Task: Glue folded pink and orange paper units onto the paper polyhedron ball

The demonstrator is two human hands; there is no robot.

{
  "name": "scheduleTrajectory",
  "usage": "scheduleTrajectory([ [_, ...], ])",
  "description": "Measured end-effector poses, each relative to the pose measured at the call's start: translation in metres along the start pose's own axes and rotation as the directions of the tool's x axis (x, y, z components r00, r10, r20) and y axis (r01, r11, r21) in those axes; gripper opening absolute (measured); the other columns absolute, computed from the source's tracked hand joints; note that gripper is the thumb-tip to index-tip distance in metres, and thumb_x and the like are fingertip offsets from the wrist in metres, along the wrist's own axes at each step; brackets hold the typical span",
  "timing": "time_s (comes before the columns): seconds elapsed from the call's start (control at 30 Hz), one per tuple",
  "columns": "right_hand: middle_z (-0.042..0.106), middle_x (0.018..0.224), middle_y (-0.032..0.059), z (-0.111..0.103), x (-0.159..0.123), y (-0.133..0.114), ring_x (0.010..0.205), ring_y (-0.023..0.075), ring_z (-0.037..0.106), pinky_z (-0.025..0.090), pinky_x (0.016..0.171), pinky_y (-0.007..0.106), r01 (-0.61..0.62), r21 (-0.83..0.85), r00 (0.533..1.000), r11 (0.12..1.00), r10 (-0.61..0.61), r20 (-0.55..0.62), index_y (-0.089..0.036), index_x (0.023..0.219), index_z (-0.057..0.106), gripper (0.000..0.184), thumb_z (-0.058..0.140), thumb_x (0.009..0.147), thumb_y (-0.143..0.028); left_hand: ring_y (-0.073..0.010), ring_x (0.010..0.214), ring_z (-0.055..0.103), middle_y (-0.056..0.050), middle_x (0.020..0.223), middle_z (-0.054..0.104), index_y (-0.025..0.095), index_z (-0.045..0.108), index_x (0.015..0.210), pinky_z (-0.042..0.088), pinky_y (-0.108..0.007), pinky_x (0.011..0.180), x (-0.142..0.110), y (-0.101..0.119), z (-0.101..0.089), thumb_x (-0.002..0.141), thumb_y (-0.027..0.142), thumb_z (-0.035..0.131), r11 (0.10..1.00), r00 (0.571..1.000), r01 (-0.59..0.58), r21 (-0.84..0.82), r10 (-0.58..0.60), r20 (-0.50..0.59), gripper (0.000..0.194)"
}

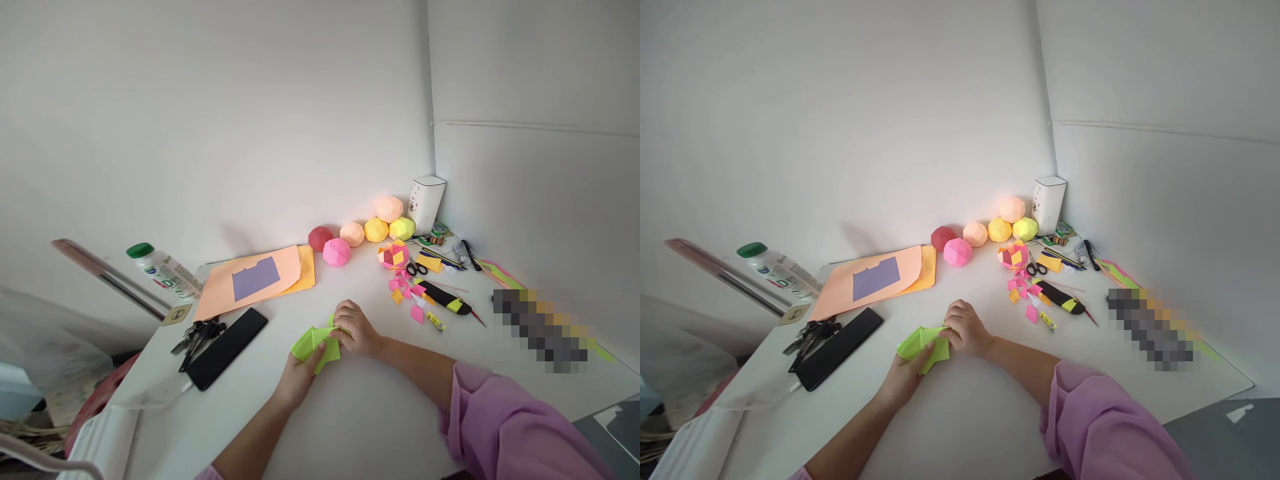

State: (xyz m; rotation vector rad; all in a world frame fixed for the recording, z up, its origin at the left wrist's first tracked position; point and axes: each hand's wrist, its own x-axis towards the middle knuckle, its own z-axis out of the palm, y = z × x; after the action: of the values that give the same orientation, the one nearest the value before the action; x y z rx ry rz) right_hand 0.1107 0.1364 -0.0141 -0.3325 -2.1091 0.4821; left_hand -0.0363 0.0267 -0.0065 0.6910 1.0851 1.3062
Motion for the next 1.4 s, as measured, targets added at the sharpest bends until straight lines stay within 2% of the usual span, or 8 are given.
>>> scheduleTrajectory([
  [0.43, 0.061, 0.069, 0.0056, 0.002, -0.001, 0.002, 0.082, 0.0212, 0.052, 0.049, 0.075, 0.037, 0.010, 0.019, 1.000, 1.000, -0.010, -0.006, -0.020, 0.074, 0.057, 0.024, 0.048, 0.095, -0.027, -0.0281, 0.105, 0.062, -0.010, 0.099, 0.068, 0.020, 0.062, 0.103, 0.051, -0.035, 0.090, 0.002, -0.001, -0.001, 0.075, 0.036, 0.075, 0.995, 1.000, 0.004, -0.100, -0.005, -0.007, 0.035],
  [0.53, 0.064, 0.077, 0.0064, 0.000, -0.002, 0.002, 0.084, 0.0210, 0.054, 0.050, 0.077, 0.037, -0.026, 0.008, 1.000, 1.000, 0.026, -0.002, -0.019, 0.090, 0.061, 0.015, 0.046, 0.094, -0.022, -0.0293, 0.106, 0.063, -0.011, 0.102, 0.069, 0.017, 0.062, 0.105, 0.051, -0.038, 0.091, 0.002, 0.003, 0.001, 0.074, 0.036, 0.077, 0.991, 0.999, 0.012, -0.132, -0.016, -0.034, 0.039],
  [0.67, 0.064, 0.089, 0.0093, -0.004, -0.003, 0.006, 0.088, 0.0218, 0.055, 0.050, 0.079, 0.038, -0.131, -0.043, 0.991, 0.990, 0.130, -0.040, -0.016, 0.113, 0.057, 0.025, 0.043, 0.092, -0.016, -0.0283, 0.097, 0.068, -0.010, 0.103, 0.071, 0.015, 0.063, 0.108, 0.054, -0.040, 0.088, 0.002, 0.007, 0.001, 0.073, 0.034, 0.078, 0.981, 0.997, 0.014, -0.195, -0.028, -0.070, 0.043],
  [0.83, 0.062, 0.074, 0.0067, -0.003, -0.007, 0.018, 0.083, 0.0237, 0.052, 0.048, 0.074, 0.039, -0.272, -0.138, 0.961, 0.952, 0.262, -0.086, -0.017, 0.099, 0.064, 0.025, 0.050, 0.082, -0.005, -0.0251, 0.088, 0.071, -0.010, 0.095, 0.074, 0.012, 0.067, 0.099, 0.057, -0.037, 0.085, 0.005, 0.010, -0.001, 0.072, 0.031, 0.079, 0.964, 0.995, 0.047, -0.263, -0.067, -0.068, 0.035],
  [0.97, 0.057, 0.068, 0.0053, 0.000, -0.009, 0.023, 0.082, 0.0242, 0.048, 0.046, 0.071, 0.038, -0.307, -0.180, 0.951, 0.935, 0.295, -0.091, -0.020, 0.079, 0.065, 0.019, 0.060, 0.073, -0.002, -0.0252, 0.088, 0.071, -0.010, 0.092, 0.074, 0.011, 0.068, 0.095, 0.057, -0.036, 0.084, 0.006, 0.010, 0.000, 0.069, 0.028, 0.081, 0.962, 0.992, 0.056, -0.268, -0.084, -0.094, 0.033],
  [1.1, 0.058, 0.079, 0.0081, -0.003, -0.005, 0.015, 0.087, 0.0238, 0.047, 0.045, 0.078, 0.041, -0.276, -0.169, 0.959, 0.946, 0.259, -0.119, -0.019, 0.075, 0.063, 0.009, 0.060, 0.082, -0.015, -0.0249, 0.088, 0.071, -0.009, 0.092, 0.074, 0.012, 0.068, 0.096, 0.056, -0.037, 0.085, 0.005, 0.009, 0.001, 0.070, 0.030, 0.080, 0.969, 0.997, 0.036, -0.244, -0.053, -0.061, 0.034],
  [1.2, 0.058, 0.076, 0.0052, -0.006, -0.001, 0.006, 0.086, 0.0209, 0.049, 0.045, 0.080, 0.038, -0.210, -0.120, 0.976, 0.970, 0.200, -0.089, -0.020, 0.072, 0.060, 0.017, 0.056, 0.088, -0.024, -0.0253, 0.087, 0.070, -0.009, 0.092, 0.074, 0.015, 0.068, 0.100, 0.055, -0.038, 0.084, 0.003, 0.008, 0.002, 0.071, 0.034, 0.079, 0.982, 0.999, 0.026, -0.186, -0.030, -0.019, 0.037],
  [1.4, 0.058, 0.069, 0.0034, -0.003, 0.001, 0.001, 0.084, 0.0210, 0.050, 0.046, 0.078, 0.037, -0.074, 0.042, 0.997, 0.996, 0.074, -0.003, -0.022, 0.066, 0.049, 0.029, 0.061, 0.088, -0.037, -0.0271, 0.095, 0.066, -0.009, 0.094, 0.072, 0.017, 0.066, 0.100, 0.052, -0.035, 0.084, 0.001, 0.003, 0.002, 0.074, 0.033, 0.077, 0.997, 0.998, 0.013, -0.078, -0.008, 0.056, 0.032],
])
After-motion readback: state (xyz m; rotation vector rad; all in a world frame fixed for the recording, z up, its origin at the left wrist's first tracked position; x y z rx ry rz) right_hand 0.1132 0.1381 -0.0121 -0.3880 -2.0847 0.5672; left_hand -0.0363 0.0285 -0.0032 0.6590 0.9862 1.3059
